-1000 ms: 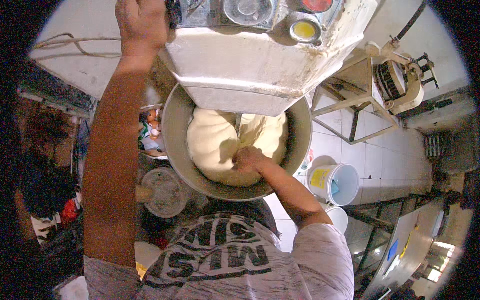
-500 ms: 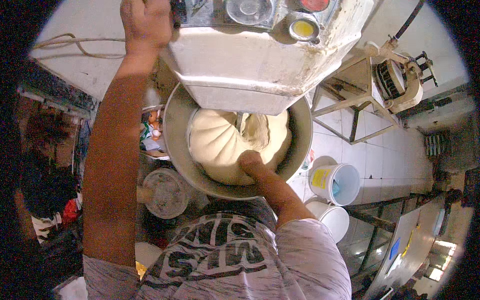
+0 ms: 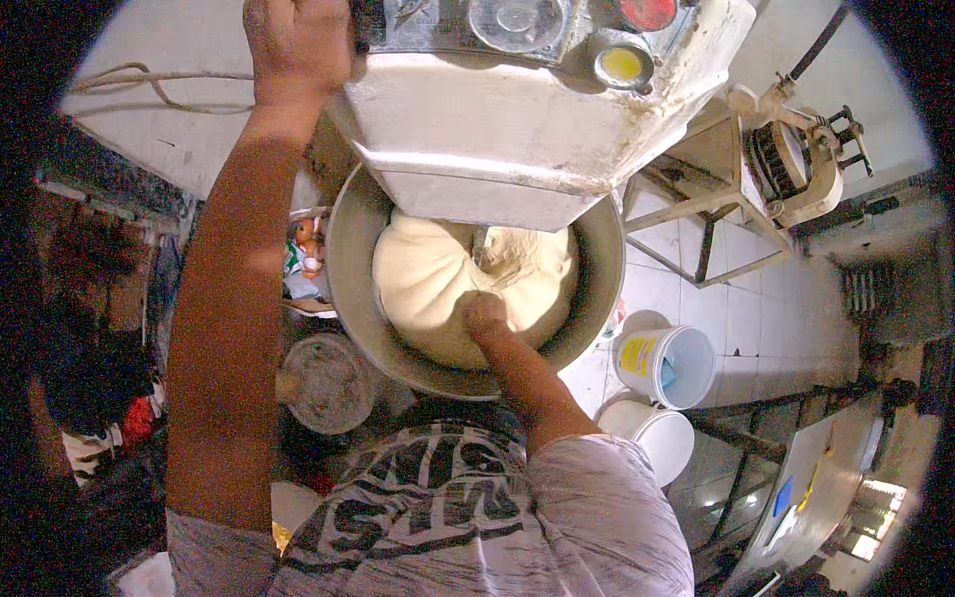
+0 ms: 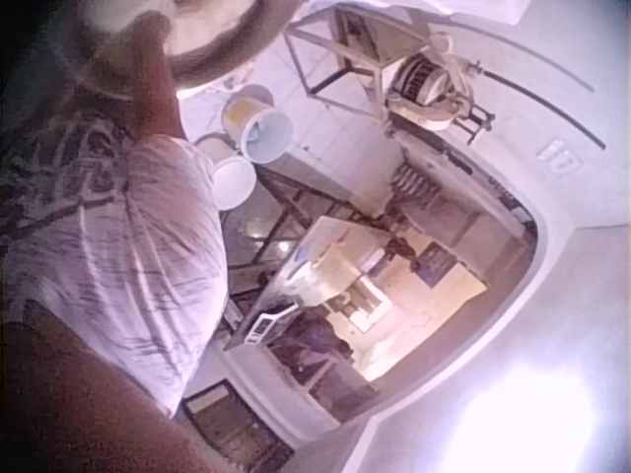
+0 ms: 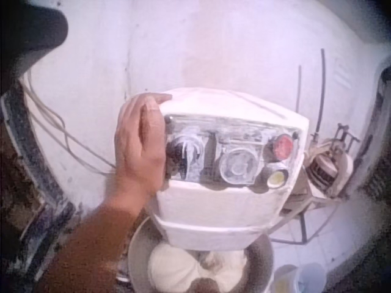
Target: The person scrapes dough from the sides of an industrial mixer using a blue scraper, adds yellow dough from a bowl into the mixer, and cleans a metal table.
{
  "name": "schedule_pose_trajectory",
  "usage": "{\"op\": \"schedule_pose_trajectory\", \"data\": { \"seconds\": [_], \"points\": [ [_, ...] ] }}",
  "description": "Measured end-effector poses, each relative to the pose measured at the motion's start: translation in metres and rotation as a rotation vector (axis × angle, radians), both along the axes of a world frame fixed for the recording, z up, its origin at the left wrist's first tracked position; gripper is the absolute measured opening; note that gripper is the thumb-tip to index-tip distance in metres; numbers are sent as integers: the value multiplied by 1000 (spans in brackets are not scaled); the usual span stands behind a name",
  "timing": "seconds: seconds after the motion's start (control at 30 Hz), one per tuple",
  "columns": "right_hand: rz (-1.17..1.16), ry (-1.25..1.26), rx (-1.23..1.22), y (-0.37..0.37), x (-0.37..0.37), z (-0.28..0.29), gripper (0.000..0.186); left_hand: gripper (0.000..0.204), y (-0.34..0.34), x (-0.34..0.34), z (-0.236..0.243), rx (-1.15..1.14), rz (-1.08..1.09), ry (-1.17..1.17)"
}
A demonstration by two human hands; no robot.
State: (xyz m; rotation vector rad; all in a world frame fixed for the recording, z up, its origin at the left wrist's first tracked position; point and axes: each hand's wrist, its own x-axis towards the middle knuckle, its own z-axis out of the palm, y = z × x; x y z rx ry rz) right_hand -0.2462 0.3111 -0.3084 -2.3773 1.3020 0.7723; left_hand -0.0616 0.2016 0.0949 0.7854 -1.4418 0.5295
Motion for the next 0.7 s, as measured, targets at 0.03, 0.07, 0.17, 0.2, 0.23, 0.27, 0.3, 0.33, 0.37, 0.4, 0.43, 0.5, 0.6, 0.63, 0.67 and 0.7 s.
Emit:
{"op": "schedule_pose_trajectory", "data": {
  "seconds": [0.03, 0.07, 0.17, 0.2, 0.23, 0.27, 0.3, 0.33, 0.37, 0.4, 0.43, 0.5, 0.6, 0.63, 0.67, 0.7],
  "points": [
    [-63, -58, -3, -5, -4, -1, 25, 32, 2, 2, -1, 17, 24, -13],
    [-128, -112, -11, -9, -11, 2, 25, 32, 3, 4, -1, 30, 46, -21],
    [40, -183, -54, -11, -49, 45, 24, 32, 3, 3, -2, 56, 11, 25],
    [69, -171, -55, -11, -57, 52, 24, 31, 3, 4, -1, 35, 7, 16],
    [92, -160, -56, -11, -66, 58, 24, 31, 2, 3, -1, 17, 1, 7],
    [131, -102, -70, -8, -73, 59, 24, 31, 1, 3, -1, 0, -5, -3],
    [128, -54, -77, -10, -74, 61, 24, 31, 0, 4, 0, -8, -6, -21],
    [126, -7, -81, -11, -71, 66, 25, 30, -1, 5, 1, -11, -8, -39],
    [81, 29, -78, -16, -63, 70, 26, 30, -1, 6, 1, -14, -10, -57],
    [37, 66, -76, -19, -55, 75, 27, 30, -1, 6, 0, -39, -2, -61],
    [-35, -132, -32, -20, -42, 83, 32, 30, -2, 8, 0, -64, 11, -69],
    [18, -218, -23, -11, -9, 86, 47, 30, -5, 9, -2, -86, 21, -74],
    [-105, -208, 32, 1, 19, 10, 43, 31, -8, 6, 0, -53, 14, -44],
    [-145, -195, 7, 8, 31, 3, 36, 31, -6, 5, -2, -6, 14, -21],
    [-118, -192, 1, 7, 37, -2, 29, 31, -4, 4, -2, 40, 14, 1],
    [-128, -205, 15, 4, 32, -4, 25, 31, -2, 4, -2, 42, 19, -5]
  ]
}}
